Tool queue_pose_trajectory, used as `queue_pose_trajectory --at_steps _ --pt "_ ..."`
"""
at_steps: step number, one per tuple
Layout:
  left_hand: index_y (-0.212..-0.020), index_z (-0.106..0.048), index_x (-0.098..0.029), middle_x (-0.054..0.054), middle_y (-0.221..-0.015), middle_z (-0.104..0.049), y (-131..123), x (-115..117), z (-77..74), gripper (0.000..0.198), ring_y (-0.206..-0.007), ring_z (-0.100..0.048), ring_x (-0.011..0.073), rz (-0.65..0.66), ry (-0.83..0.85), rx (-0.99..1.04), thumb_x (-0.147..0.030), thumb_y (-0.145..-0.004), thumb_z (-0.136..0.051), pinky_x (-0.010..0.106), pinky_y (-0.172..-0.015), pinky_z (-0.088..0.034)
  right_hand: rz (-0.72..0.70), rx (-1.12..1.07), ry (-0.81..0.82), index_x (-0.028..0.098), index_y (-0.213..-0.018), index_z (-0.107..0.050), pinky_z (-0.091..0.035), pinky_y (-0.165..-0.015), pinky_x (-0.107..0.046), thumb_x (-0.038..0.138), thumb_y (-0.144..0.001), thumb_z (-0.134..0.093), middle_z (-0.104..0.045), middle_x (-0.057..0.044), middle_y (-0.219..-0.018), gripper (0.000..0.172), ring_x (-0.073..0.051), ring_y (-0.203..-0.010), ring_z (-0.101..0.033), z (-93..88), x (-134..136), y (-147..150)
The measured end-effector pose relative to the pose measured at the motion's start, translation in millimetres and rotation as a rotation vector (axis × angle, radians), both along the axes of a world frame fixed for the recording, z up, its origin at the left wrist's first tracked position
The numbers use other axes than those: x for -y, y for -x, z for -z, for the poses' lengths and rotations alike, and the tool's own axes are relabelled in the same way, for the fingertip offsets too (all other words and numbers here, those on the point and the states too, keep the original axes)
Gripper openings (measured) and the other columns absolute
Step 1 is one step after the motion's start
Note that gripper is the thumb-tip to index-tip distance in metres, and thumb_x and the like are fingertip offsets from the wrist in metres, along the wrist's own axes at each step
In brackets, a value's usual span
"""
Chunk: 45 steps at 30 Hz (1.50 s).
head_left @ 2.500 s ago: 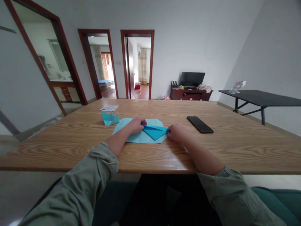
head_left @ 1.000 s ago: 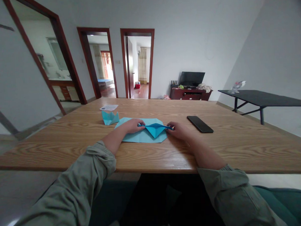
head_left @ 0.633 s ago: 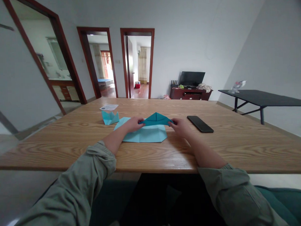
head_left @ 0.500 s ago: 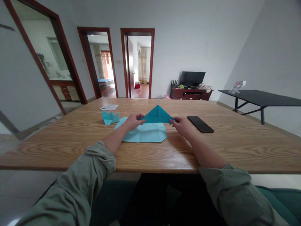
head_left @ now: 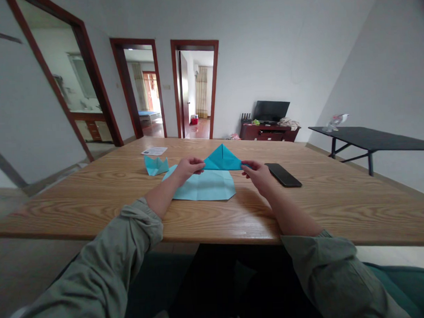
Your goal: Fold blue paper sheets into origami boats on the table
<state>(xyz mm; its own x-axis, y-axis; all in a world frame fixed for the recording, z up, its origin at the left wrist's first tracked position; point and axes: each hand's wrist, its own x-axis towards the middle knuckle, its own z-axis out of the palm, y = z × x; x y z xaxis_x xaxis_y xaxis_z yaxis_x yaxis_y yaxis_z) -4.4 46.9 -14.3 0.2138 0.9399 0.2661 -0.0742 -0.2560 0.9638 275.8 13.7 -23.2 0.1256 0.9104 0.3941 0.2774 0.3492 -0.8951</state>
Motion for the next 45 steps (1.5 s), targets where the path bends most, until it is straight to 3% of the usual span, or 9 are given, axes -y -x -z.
queue_pose_trajectory --at_steps 6,12,18,24,32,38,45 --pt "-0.094 -0.068 -0.011 0.004 -0.081 -0.067 2.8 -0.8 -0.5 0.043 -0.063 -0.065 0.0123 0.054 0.041 0.021 -0.039 -0.063 -0.078 0.023 -0.056 -0.05 -0.028 -0.096 0.015 0.017 -0.103 -0.067 -0.044 -0.054 -0.022 0.053 -0.075 -0.063 -0.068 -0.006 -0.086 0.046 -0.012 -0.064 -0.061 -1.6 1.0 -1.9" --pt "-0.122 -0.056 -0.016 0.001 -0.077 -0.066 5.5 -0.2 -1.9 0.062 -0.065 -0.067 0.014 0.139 -0.004 -0.04 -0.033 -0.066 -0.078 0.027 -0.062 -0.053 -0.092 -0.021 0.07 0.019 -0.125 -0.056 -0.044 -0.055 -0.021 0.044 -0.077 -0.062 -0.067 -0.004 -0.085 0.054 -0.012 -0.067 -0.061 -3.5 3.3 -4.2" --pt "-0.109 -0.064 -0.012 0.002 -0.068 -0.064 7.6 -7.4 5.3 0.048 -0.055 -0.059 0.0112 0.105 -0.149 -0.353 -0.039 -0.071 -0.072 0.024 -0.053 -0.049 -0.119 0.189 0.066 0.016 -0.112 -0.064 -0.043 -0.058 -0.022 0.031 -0.078 -0.059 -0.066 -0.004 -0.08 0.038 -0.012 -0.067 -0.056 -8.6 13.0 4.9" --pt "-0.106 -0.069 -0.016 0.004 -0.085 -0.068 9.1 -10.1 9.4 0.043 -0.067 -0.059 0.0124 0.039 -0.331 -0.691 -0.037 -0.069 -0.069 0.022 -0.059 -0.046 -0.103 0.355 0.081 0.017 -0.1 -0.064 -0.044 -0.059 -0.022 0.028 -0.077 -0.059 -0.066 -0.004 -0.084 0.026 -0.013 -0.068 -0.056 -5.8 12.8 8.6" --pt "-0.102 -0.07 -0.019 0.002 -0.088 -0.069 8.3 -3.1 6.1 0.035 -0.072 -0.059 0.0139 0.045 -0.37 -0.844 -0.034 -0.072 -0.062 0.023 -0.065 -0.046 -0.106 0.537 0.051 0.017 -0.091 -0.061 -0.046 -0.063 -0.022 0.018 -0.075 -0.055 -0.064 -0.002 -0.083 0.017 -0.012 -0.069 -0.057 1.5 11.6 8.8" --pt "-0.106 -0.069 -0.019 0.002 -0.092 -0.069 8.6 -2.7 6.1 0.037 -0.073 -0.059 0.0141 0.038 -0.417 -0.86 -0.034 -0.074 -0.06 0.024 -0.066 -0.045 -0.144 0.583 -0.032 0.018 -0.098 -0.06 -0.047 -0.071 -0.025 0.02 -0.076 -0.057 -0.066 -0.004 -0.092 0.022 -0.014 -0.079 -0.059 9.4 5.2 3.7" --pt "-0.107 -0.068 -0.02 0.002 -0.097 -0.069 8.4 -5.4 8.9 0.035 -0.075 -0.059 0.0135 0.04 -0.453 -0.828 -0.03 -0.074 -0.059 0.023 -0.068 -0.045 -0.117 0.64 -0.032 0.02 -0.092 -0.06 -0.045 -0.072 -0.025 0.022 -0.077 -0.057 -0.066 -0.002 -0.089 0.015 -0.014 -0.08 -0.059 9.4 6.7 4.6"
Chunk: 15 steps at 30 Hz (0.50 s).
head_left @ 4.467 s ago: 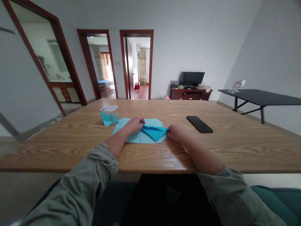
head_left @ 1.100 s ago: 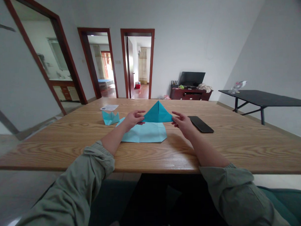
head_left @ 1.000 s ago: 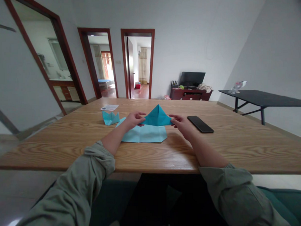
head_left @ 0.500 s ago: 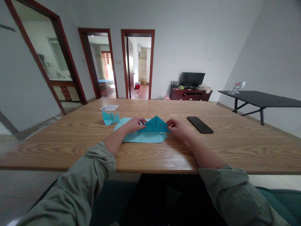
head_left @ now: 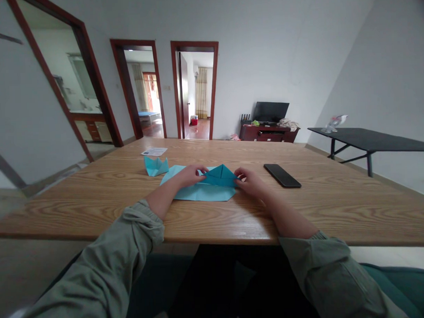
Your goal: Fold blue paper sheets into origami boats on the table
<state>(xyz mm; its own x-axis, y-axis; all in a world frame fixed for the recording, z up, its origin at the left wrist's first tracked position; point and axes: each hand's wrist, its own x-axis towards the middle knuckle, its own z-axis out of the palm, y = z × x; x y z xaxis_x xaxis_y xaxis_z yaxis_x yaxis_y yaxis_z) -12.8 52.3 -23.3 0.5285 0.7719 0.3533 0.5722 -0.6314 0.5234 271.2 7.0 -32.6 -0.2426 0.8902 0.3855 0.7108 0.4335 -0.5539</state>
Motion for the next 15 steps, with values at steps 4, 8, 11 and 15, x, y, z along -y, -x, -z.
queue_pose_trajectory --at_steps 4,8,11,15 --pt "-0.103 -0.069 -0.019 0.002 -0.094 -0.069 0.1 1.1 -0.6 0.032 -0.078 -0.06 0.0147 0.014 -0.028 -0.016 -0.031 -0.074 -0.06 0.024 -0.07 -0.046 0.054 0.065 0.062 0.019 -0.088 -0.063 -0.043 -0.07 -0.024 0.027 -0.078 -0.058 -0.067 -0.002 -0.084 0.014 -0.015 -0.077 -0.059 -2.7 3.5 1.8" --pt "-0.101 -0.069 -0.018 0.003 -0.091 -0.068 -0.2 2.5 -2.2 0.032 -0.08 -0.06 0.0158 0.019 -0.04 -0.035 -0.033 -0.074 -0.06 0.024 -0.07 -0.047 0.081 0.152 0.131 0.018 -0.083 -0.067 -0.04 -0.064 -0.024 0.03 -0.078 -0.057 -0.067 -0.002 -0.078 0.017 -0.015 -0.072 -0.057 -7.1 6.6 3.5" --pt "-0.096 -0.069 -0.017 0.004 -0.091 -0.067 -0.2 1.3 -2.2 0.029 -0.081 -0.06 0.0157 0.045 -0.046 -0.053 -0.032 -0.073 -0.06 0.024 -0.07 -0.047 0.122 0.197 0.15 0.017 -0.08 -0.069 -0.038 -0.06 -0.024 0.031 -0.078 -0.057 -0.067 -0.004 -0.076 0.018 -0.016 -0.07 -0.056 -9.0 7.9 4.0" --pt "-0.092 -0.07 -0.016 0.003 -0.091 -0.068 0.3 -1.0 -1.0 0.026 -0.083 -0.06 0.0159 0.071 -0.047 -0.072 -0.027 -0.071 -0.06 0.024 -0.073 -0.047 0.112 0.171 0.176 0.018 -0.086 -0.069 -0.039 -0.063 -0.024 0.029 -0.076 -0.06 -0.068 -0.003 -0.078 0.017 -0.016 -0.072 -0.057 -7.8 7.2 3.4"
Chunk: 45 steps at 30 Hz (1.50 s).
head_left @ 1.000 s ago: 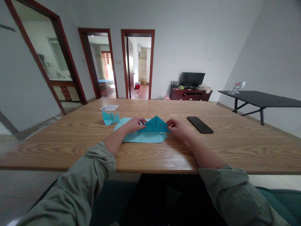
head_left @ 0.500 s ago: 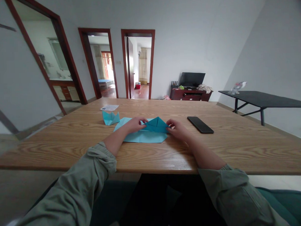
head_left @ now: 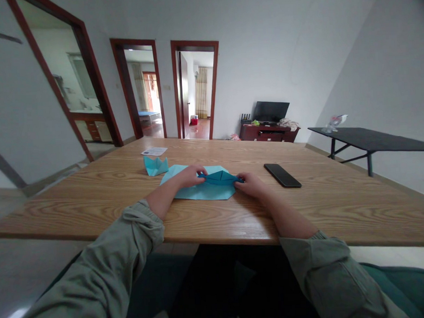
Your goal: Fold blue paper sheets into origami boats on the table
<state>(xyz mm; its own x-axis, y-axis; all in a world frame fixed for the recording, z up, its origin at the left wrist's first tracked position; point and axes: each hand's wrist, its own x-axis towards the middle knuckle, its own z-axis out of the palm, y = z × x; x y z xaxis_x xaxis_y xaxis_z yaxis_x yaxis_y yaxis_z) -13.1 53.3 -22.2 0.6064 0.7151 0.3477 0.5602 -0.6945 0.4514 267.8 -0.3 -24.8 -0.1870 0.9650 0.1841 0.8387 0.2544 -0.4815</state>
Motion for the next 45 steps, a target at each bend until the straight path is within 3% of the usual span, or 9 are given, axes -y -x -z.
queue_pose_trajectory --at_steps 5,9,12,19,23,28,31,37,45 --pt "-0.093 -0.07 -0.017 0.002 -0.091 -0.069 0.5 0.2 0.1 0.026 -0.085 -0.06 0.0161 -0.019 0.0 -0.013 -0.023 -0.07 -0.059 0.025 -0.077 -0.048 0.001 -0.128 0.006 0.019 -0.098 -0.065 -0.043 -0.072 -0.027 0.033 -0.081 -0.055 -0.068 -0.004 -0.088 0.024 -0.017 -0.079 -0.058 2.9 -6.0 -3.5" --pt "-0.092 -0.07 -0.017 0.002 -0.092 -0.069 1.1 0.0 0.0 0.026 -0.087 -0.06 0.0162 -0.009 -0.018 -0.021 -0.022 -0.07 -0.058 0.025 -0.08 -0.047 -0.019 -0.219 0.008 0.018 -0.095 -0.067 -0.042 -0.081 -0.029 0.027 -0.088 -0.037 -0.067 -0.006 -0.096 0.032 -0.019 -0.09 -0.057 3.0 -11.6 -9.1" --pt "-0.092 -0.07 -0.017 0.002 -0.092 -0.069 1.4 -0.6 0.4 0.026 -0.087 -0.06 0.0162 -0.009 -0.02 -0.026 -0.02 -0.069 -0.057 0.025 -0.081 -0.047 -0.005 -0.279 0.011 0.017 -0.092 -0.07 -0.043 -0.078 -0.029 0.021 -0.087 -0.032 -0.067 -0.006 -0.096 0.038 -0.019 -0.089 -0.057 3.5 -13.7 -11.9" --pt "-0.091 -0.07 -0.017 0.003 -0.092 -0.069 2.4 -1.3 1.4 0.026 -0.086 -0.06 0.0166 0.004 -0.027 -0.025 -0.021 -0.069 -0.057 0.026 -0.08 -0.047 0.07 -0.127 0.09 0.018 -0.094 -0.072 -0.042 -0.064 -0.025 0.013 -0.077 -0.046 -0.066 -0.003 -0.076 0.031 -0.015 -0.067 -0.055 -0.6 -7.0 -7.7" --pt "-0.091 -0.069 -0.016 0.003 -0.092 -0.068 2.7 -0.5 0.7 0.026 -0.087 -0.06 0.0177 -0.011 -0.005 -0.051 -0.021 -0.069 -0.057 0.027 -0.081 -0.047 0.021 -0.157 0.058 0.017 -0.097 -0.069 -0.044 -0.067 -0.023 0.012 -0.076 -0.054 -0.068 -0.005 -0.087 0.026 -0.014 -0.075 -0.059 1.7 -7.2 -7.5" --pt "-0.101 -0.063 -0.018 0.003 -0.093 -0.066 2.4 1.0 0.2 0.034 -0.089 -0.06 0.0188 -0.049 0.093 -0.075 -0.026 -0.068 -0.061 0.028 -0.08 -0.047 0.038 -0.205 0.06 0.018 -0.111 -0.06 -0.047 -0.064 -0.022 0.015 -0.076 -0.06 -0.067 -0.006 -0.094 0.035 -0.013 -0.072 -0.06 8.5 -11.5 -10.3" --pt "-0.105 -0.056 -0.018 0.004 -0.096 -0.064 3.9 0.0 1.0 0.041 -0.086 -0.06 0.0174 -0.121 0.133 -0.015 -0.031 -0.067 -0.065 0.026 -0.072 -0.047 0.038 -0.208 0.055 0.018 -0.105 -0.06 -0.048 -0.064 -0.023 0.017 -0.077 -0.061 -0.067 -0.006 -0.093 0.029 -0.014 -0.072 -0.06 10.1 -12.7 -11.4" --pt "-0.088 -0.055 -0.018 0.003 -0.086 -0.063 8.9 -3.4 -1.2 0.037 -0.076 -0.058 0.0178 -0.237 0.12 -0.095 -0.045 -0.065 -0.067 0.026 -0.063 -0.042 0.054 -0.162 0.022 0.017 -0.098 -0.061 -0.047 -0.066 -0.022 0.017 -0.077 -0.06 -0.067 -0.007 -0.09 0.02 -0.014 -0.075 -0.061 8.1 -11.7 -10.6" --pt "-0.093 -0.063 -0.017 0.005 -0.091 -0.068 9.2 -7.2 1.5 0.041 -0.081 -0.061 0.0186 -0.223 0.148 -0.106 -0.049 -0.067 -0.066 0.025 -0.066 -0.044 0.042 -0.099 -0.008 0.016 -0.092 -0.062 -0.045 -0.067 -0.022 0.015 -0.076 -0.06 -0.068 -0.005 -0.088 0.016 -0.014 -0.076 -0.06 5.3 -9.5 -9.9"
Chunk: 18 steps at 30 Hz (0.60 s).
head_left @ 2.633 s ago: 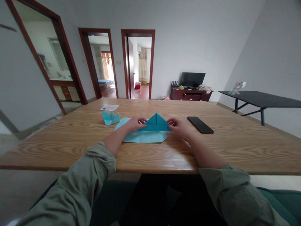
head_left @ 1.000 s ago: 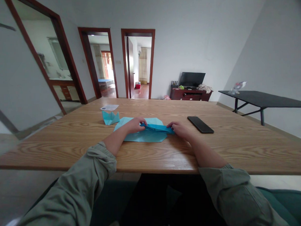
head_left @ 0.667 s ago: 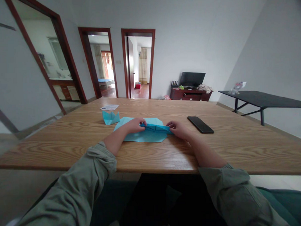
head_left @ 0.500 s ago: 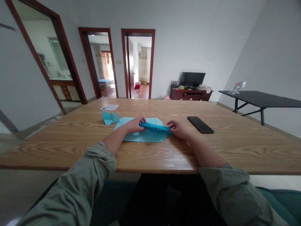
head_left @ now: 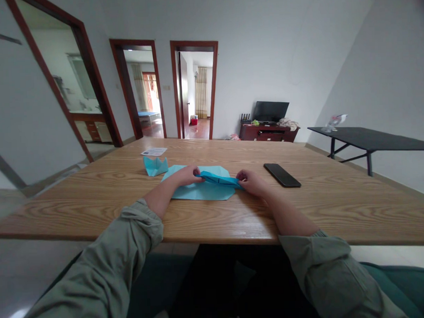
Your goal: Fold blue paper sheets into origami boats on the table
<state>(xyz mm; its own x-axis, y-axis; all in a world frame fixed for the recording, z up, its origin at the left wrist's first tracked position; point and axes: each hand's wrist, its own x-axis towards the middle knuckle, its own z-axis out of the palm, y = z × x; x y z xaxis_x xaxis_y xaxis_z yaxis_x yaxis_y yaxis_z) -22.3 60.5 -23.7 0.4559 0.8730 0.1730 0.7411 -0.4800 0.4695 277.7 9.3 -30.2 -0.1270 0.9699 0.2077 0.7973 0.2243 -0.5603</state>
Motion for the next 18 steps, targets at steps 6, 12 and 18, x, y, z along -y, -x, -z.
queue_pose_trajectory --at_steps 6,12,18 --pt "-0.088 -0.069 -0.018 0.003 -0.083 -0.07 0.7 0.9 -1.0 0.04 -0.074 -0.061 0.0173 0.024 0.026 -0.035 -0.053 -0.072 -0.061 0.025 -0.062 -0.041 0.004 -0.003 -0.003 0.017 -0.091 -0.062 -0.044 -0.066 -0.022 0.015 -0.076 -0.06 -0.068 -0.005 -0.086 0.015 -0.014 -0.076 -0.06 1.3 -0.7 -0.1" --pt "-0.088 -0.07 -0.017 0.003 -0.08 -0.069 0.9 3.4 -3.8 0.038 -0.072 -0.06 0.0163 0.003 -0.09 0.009 -0.051 -0.081 -0.053 0.025 -0.062 -0.04 0.018 -0.134 0.032 0.017 -0.097 -0.061 -0.042 -0.06 -0.022 0.03 -0.085 -0.052 -0.066 -0.005 -0.085 0.02 -0.013 -0.07 -0.057 -1.3 -2.1 1.4" --pt "-0.088 -0.071 -0.017 0.004 -0.08 -0.07 0.8 3.1 -3.9 0.038 -0.073 -0.06 0.017 -0.007 -0.128 0.027 -0.05 -0.082 -0.052 0.026 -0.065 -0.042 -0.07 -0.272 0.068 0.017 -0.096 -0.062 -0.044 -0.061 -0.023 0.041 -0.087 -0.048 -0.064 -0.003 -0.083 0.029 -0.014 -0.073 -0.058 -8.0 3.1 3.8"
